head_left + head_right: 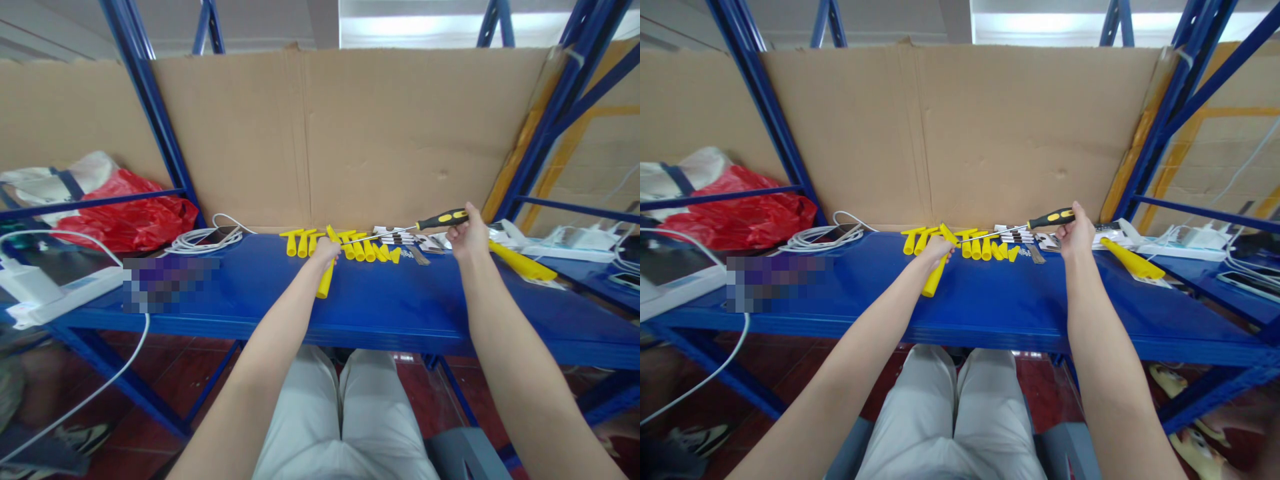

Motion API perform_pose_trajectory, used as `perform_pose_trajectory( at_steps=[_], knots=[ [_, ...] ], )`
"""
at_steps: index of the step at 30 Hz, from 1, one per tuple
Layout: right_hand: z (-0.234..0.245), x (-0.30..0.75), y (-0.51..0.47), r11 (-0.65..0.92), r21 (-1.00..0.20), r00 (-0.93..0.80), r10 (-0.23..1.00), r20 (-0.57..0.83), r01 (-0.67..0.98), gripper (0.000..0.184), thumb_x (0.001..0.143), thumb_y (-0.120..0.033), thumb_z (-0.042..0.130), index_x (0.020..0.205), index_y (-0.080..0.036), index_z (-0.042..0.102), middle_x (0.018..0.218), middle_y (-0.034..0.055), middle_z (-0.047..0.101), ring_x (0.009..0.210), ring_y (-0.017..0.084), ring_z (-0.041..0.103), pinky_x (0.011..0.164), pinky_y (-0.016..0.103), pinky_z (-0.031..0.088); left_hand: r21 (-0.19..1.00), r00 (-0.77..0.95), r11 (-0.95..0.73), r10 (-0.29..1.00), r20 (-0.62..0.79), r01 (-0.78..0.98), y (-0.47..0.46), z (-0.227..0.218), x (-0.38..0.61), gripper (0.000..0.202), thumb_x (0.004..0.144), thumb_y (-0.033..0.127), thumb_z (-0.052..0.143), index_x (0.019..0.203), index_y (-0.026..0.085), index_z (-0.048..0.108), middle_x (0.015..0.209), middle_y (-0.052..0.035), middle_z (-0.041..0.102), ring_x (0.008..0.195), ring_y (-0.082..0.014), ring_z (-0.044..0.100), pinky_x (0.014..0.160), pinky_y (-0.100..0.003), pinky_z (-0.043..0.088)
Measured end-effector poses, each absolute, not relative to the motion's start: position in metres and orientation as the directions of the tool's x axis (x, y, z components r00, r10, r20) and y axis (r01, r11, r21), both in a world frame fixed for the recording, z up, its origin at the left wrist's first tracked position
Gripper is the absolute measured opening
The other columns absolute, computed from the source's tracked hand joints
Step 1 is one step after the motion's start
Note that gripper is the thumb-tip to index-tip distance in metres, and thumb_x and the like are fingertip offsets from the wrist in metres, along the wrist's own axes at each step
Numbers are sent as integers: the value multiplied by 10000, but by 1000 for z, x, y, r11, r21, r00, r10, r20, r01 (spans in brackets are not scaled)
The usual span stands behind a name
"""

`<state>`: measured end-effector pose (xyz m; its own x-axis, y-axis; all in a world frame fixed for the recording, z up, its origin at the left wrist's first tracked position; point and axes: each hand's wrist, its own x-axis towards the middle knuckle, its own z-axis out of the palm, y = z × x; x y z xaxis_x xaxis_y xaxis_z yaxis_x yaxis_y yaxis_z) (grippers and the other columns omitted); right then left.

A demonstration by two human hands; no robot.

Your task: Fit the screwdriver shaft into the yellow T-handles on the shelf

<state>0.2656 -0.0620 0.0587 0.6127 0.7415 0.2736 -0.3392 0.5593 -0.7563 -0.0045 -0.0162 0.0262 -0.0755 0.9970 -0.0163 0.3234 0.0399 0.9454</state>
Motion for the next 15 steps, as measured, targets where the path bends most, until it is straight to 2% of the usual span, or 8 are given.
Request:
perform_pose_trajectory(
  at_steps=[2, 4, 10, 15],
  knots=[
    [61, 262, -64, 550, -763, 684, 701, 200, -341, 433, 954, -259, 537, 592, -229, 302, 359, -88, 217, 342, 65, 204, 319, 179, 225, 946, -79, 38, 997, -13, 322, -17, 26, -4, 192, 823, -15, 480, 770, 106, 620, 462, 49, 438, 432, -93, 430, 477, -217, 358],
    [63, 257, -67, 555, -766, 719, 671, 183, -323, 455, 951, -275, 561, 582, -221, 300, 361, -87, 218, 341, 59, 224, 327, 170, 248, 945, -87, 43, 996, -16, 324, -17, 26, -4, 184, 818, -11, 493, 751, 113, 611, 460, 49, 436, 429, -92, 425, 475, -217, 355],
    [63, 257, -64, 571, -757, 660, 706, 256, -318, 445, 945, -316, 564, 565, -201, 363, 386, -55, 350, 361, 71, 384, 342, 172, 285, 947, -86, 47, 996, -20, 318, -15, 26, -5, 160, 802, 5, 554, 708, 129, 595, 463, 48, 446, 434, -89, 434, 465, -207, 349],
    [58, 261, -59, 575, -766, 626, 718, 305, -287, 435, 841, -382, 708, 598, -216, 387, 428, -90, 315, 356, 74, 343, 334, 180, 265, 946, -84, 40, 996, -13, 321, -14, 25, -5, 170, 798, -5, 532, 711, 125, 601, 474, 41, 462, 444, -94, 444, 484, -219, 369]
  ],
)
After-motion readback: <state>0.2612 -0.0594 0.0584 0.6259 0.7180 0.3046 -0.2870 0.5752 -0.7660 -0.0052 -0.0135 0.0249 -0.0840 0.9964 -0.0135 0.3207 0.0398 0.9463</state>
